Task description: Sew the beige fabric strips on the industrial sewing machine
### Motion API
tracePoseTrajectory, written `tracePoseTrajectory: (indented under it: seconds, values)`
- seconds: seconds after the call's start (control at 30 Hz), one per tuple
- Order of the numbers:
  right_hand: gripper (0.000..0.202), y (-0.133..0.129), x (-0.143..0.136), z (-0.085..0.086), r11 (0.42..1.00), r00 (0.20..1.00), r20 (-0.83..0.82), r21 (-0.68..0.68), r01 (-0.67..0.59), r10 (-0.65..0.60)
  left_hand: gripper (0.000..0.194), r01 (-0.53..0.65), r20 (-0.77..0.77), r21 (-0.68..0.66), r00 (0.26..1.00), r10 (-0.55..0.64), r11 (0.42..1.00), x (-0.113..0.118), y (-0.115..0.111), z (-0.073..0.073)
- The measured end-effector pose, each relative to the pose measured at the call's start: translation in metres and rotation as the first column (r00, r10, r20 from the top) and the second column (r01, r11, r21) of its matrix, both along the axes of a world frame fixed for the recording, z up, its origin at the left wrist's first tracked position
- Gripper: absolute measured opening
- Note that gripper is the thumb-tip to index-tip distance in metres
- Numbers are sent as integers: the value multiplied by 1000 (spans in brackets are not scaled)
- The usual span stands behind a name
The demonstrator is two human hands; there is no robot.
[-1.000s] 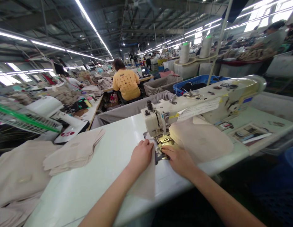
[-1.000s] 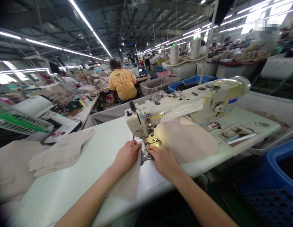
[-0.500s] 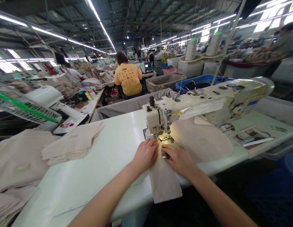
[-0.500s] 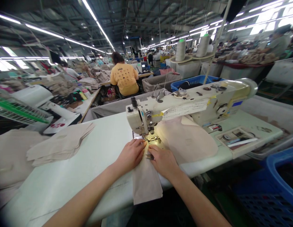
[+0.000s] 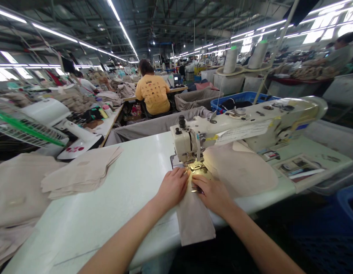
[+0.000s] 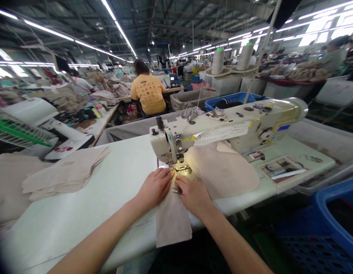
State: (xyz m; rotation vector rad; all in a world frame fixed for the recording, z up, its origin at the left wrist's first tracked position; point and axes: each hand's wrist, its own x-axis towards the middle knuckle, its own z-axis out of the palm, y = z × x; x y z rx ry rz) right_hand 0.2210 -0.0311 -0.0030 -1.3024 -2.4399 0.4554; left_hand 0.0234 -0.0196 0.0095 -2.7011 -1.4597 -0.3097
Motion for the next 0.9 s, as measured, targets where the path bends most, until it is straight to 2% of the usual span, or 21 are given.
tracePoseTrajectory:
  seconds: [0.13,0.23,0.33,0.43,0.7,0.8,0.9]
  values:
    - [42,-1,-1,6,1000,1000,20,-12,-5,5,31,-14,-61,-9,998,14,1000,4,-5,4]
    - [48,-10,4,3,1000,999,41,-7,-18,18,29,-3,-93,-41,996,-1,999,10,-24,7]
    - [51,-23,10,-5,1000,998,55,-1,-31,31,26,68,-66,-99,995,-74,993,16,-48,7]
    - [52,-28,12,-10,999,998,56,6,-35,35,27,91,-31,-76,995,-93,993,16,-57,5]
    - [32,5,-1,4,1000,999,19,-6,-27,27,19,51,-45,-63,998,-54,997,6,-21,9]
    - [32,12,-1,5,1000,996,-83,-14,-26,25,20,51,-6,-48,999,-51,998,1,-11,8]
    - [34,10,5,-2,1000,973,-229,4,24,-22,23,84,84,-21,993,-81,996,-6,-8,4]
